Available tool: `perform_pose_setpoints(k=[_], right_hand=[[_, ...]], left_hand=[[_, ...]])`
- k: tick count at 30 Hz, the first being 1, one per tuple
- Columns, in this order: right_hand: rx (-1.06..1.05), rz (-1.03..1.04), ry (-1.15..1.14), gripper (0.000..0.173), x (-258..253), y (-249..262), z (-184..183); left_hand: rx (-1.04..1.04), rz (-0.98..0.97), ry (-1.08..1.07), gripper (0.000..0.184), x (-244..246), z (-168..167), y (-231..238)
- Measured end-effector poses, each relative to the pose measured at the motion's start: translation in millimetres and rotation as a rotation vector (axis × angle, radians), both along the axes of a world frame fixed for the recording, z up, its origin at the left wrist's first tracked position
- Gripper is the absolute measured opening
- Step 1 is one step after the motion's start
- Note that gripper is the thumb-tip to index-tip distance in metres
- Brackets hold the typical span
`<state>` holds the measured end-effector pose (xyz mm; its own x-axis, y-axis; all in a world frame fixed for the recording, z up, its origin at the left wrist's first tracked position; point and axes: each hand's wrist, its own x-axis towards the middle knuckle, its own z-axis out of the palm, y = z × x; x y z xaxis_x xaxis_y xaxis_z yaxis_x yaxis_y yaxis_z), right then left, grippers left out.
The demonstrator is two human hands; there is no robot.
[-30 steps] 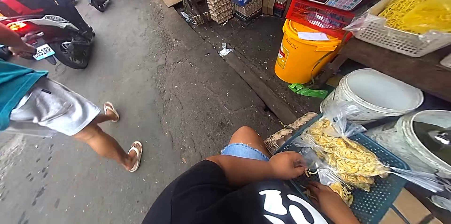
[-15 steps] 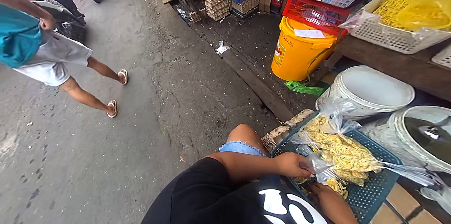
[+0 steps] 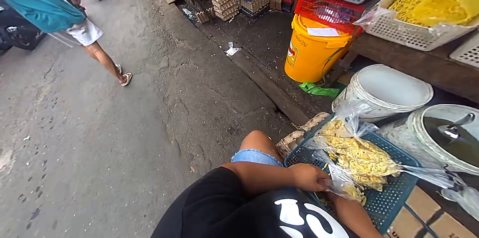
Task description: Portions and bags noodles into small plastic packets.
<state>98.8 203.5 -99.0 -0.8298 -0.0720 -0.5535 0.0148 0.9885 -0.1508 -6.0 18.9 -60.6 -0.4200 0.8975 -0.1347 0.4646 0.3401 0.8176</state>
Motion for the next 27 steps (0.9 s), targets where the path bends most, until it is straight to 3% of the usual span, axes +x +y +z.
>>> perform_pose_setpoints(k=[8,14,22,27], right_hand=[[-0.127,-0.151,0.131,0.023,5,4,4],[-0.168,-0.367,-0.085,0.033,3,-1,33],[-0.755,-0.79,0.446,0.017,19,8,121],[-1.026,-0.774,0.7,0.014,28,5,160]], left_hand=[[0.148,0.18,-0.11,0.028,7,3,-1],[0.003,0.184,-0.16,0.031,6,19,-2],[-0.065,0.146,-0.132,0.031,2,-3,2],[-0.078,0.13,-0.095,0.034,1,-9,3]])
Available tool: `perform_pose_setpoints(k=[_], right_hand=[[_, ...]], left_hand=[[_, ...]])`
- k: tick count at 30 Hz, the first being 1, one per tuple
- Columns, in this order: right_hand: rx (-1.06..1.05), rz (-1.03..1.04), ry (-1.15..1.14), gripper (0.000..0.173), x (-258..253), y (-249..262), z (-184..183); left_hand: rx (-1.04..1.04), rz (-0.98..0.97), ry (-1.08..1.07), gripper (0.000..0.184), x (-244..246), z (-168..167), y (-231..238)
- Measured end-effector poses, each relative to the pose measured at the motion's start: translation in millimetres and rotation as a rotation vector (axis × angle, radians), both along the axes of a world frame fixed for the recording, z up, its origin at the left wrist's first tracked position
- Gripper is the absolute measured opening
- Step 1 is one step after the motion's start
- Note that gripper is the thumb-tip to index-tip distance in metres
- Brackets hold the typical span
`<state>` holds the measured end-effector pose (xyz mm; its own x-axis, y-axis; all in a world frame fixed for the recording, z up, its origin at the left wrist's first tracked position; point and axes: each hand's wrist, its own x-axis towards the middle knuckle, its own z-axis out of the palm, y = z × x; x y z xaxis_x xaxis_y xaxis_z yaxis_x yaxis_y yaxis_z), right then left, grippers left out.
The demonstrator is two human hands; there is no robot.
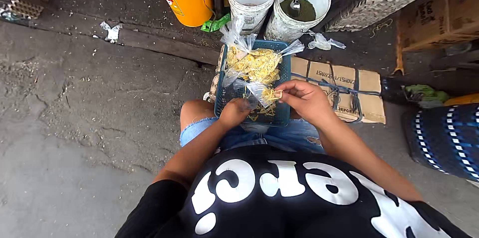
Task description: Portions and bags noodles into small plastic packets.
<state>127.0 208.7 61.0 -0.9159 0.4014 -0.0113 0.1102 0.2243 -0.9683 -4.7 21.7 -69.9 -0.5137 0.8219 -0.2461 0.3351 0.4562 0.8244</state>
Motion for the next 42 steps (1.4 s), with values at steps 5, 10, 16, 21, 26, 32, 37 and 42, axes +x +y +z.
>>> perform_pose_setpoints(k=[5,10,16,21,26,32,37,42], right_hand=[[-0.096,0.065,0.174,0.016,-10,-15,13],[-0.04,0.151,0.04,0.015,-18,-21,-3],[-0.022,0.163,-0.121,0.012,-14,-19,-9],[-0.005,0.153,-0.234,0.015,-16,-17,-3],[-0.146,0.136,-0.217,0.017,-19,-22,-1],[-0.05,0.143,-0.32,0.031,-21,-27,6],[-0.107,0.087,-0.259,0.026,-20,-25,4],[0.138,0.129,-0.2,0.023,-17,-16,-3]], left_hand=[[0.008,-0.023,0.07,0.034,2,2,-1],[0.052,-0.023,0.097,0.033,2,1,-3],[0.041,-0.034,0.106,0.031,2,1,-2],[0.045,-0.048,0.114,0.033,2,2,-1],[0.061,-0.038,0.116,0.033,3,1,-2],[0.062,-0.05,0.143,0.034,3,0,-2],[0.055,-0.06,0.137,0.033,3,0,-2],[0.049,-0.059,0.132,0.033,2,-1,-2]])
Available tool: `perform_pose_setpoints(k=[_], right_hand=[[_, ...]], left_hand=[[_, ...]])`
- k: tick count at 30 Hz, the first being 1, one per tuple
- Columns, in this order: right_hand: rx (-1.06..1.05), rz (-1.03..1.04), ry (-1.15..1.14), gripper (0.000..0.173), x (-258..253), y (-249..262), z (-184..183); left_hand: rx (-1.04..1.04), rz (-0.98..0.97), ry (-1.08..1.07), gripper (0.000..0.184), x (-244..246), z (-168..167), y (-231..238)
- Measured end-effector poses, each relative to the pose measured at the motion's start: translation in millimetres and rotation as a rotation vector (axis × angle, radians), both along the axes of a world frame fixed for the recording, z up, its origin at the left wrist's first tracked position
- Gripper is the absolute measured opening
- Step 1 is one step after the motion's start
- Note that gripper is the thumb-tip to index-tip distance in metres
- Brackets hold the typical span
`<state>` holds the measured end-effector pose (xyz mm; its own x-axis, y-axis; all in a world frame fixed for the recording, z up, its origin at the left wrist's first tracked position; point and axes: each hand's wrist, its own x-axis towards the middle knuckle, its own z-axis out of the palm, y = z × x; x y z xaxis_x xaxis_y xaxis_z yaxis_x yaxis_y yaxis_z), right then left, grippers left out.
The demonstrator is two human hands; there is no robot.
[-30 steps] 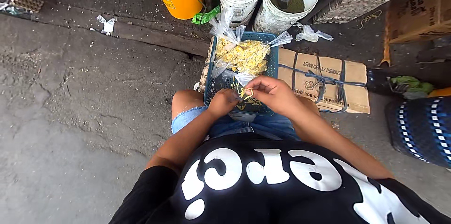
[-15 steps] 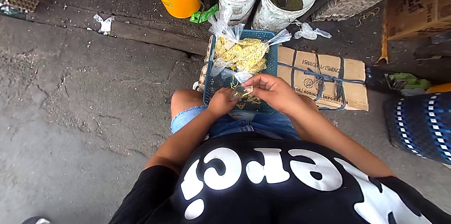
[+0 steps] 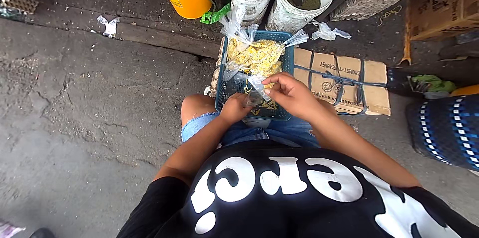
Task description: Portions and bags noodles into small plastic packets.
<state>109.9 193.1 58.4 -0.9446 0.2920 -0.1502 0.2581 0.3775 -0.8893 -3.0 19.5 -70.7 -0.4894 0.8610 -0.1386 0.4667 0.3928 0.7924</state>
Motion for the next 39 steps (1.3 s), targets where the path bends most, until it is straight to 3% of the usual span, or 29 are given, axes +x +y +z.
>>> perform_pose_setpoints(k=[4,8,12,16,22,28,32,39], right_hand=[[0.332,-0.06,-0.004,0.027,-5,22,-21],[0.451,-0.171,-0.272,0.027,-13,59,-66],[0.665,0.125,-0.414,0.022,-19,48,-103],[0.828,0.293,-0.668,0.037,-38,37,-133],[0.719,0.261,-0.629,0.024,-43,37,-122],[0.236,-0.021,-0.291,0.026,-5,46,-65],[-0.039,-0.125,-0.097,0.015,12,40,-28],[-0.002,0.059,0.111,0.01,16,20,17]], left_hand=[[0.163,0.088,0.019,0.02,2,-2,-2],[0.237,0.274,-0.02,0.015,4,-3,-3],[0.218,0.261,0.008,0.014,4,-6,-3],[0.155,0.157,0.066,0.017,5,-9,-1],[0.144,0.126,0.047,0.02,2,-9,-5],[0.171,0.042,0.088,0.016,4,-10,-4],[0.125,-0.005,0.086,0.019,4,-7,-1],[0.153,-0.016,0.105,0.02,3,-8,-5]])
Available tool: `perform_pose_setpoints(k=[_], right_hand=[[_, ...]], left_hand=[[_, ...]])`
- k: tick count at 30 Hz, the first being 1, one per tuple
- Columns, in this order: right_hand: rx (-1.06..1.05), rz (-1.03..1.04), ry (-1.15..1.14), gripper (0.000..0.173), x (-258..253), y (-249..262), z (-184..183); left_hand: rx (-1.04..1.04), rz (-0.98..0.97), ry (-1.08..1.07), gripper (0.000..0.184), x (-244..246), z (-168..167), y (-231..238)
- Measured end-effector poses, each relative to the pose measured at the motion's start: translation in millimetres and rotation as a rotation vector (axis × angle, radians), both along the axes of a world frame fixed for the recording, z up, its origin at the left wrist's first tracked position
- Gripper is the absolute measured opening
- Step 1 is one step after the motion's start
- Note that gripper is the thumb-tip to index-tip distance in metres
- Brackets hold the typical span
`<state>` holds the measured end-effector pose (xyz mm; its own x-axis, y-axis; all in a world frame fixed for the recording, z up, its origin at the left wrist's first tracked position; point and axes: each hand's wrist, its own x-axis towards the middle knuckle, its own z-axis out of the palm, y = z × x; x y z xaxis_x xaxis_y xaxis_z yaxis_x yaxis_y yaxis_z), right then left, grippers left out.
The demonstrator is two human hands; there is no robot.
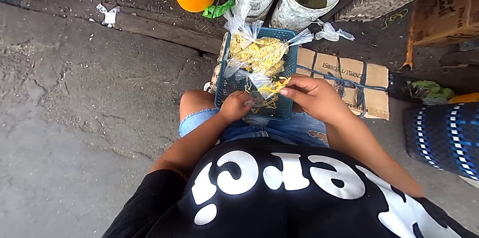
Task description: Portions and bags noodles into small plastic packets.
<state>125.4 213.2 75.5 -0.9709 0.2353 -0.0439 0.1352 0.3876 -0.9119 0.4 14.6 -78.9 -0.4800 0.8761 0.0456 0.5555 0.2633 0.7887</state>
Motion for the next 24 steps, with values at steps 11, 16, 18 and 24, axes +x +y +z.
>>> perform_pose_setpoints(k=[11,16,18,24], right_hand=[[-0.01,-0.011,-0.186,0.016,-1,-23,-12],[0.041,-0.047,-0.243,0.02,7,-24,-4],[0.04,-0.056,-0.229,0.02,9,-24,-3],[-0.005,-0.078,-0.181,0.018,13,-26,-1]], left_hand=[[-0.004,-0.004,0.012,0.023,0,3,-1],[0.003,-0.008,0.0,0.023,0,4,0],[0.003,0.0,-0.001,0.022,1,5,1],[-0.003,-0.002,-0.021,0.02,0,2,0]])
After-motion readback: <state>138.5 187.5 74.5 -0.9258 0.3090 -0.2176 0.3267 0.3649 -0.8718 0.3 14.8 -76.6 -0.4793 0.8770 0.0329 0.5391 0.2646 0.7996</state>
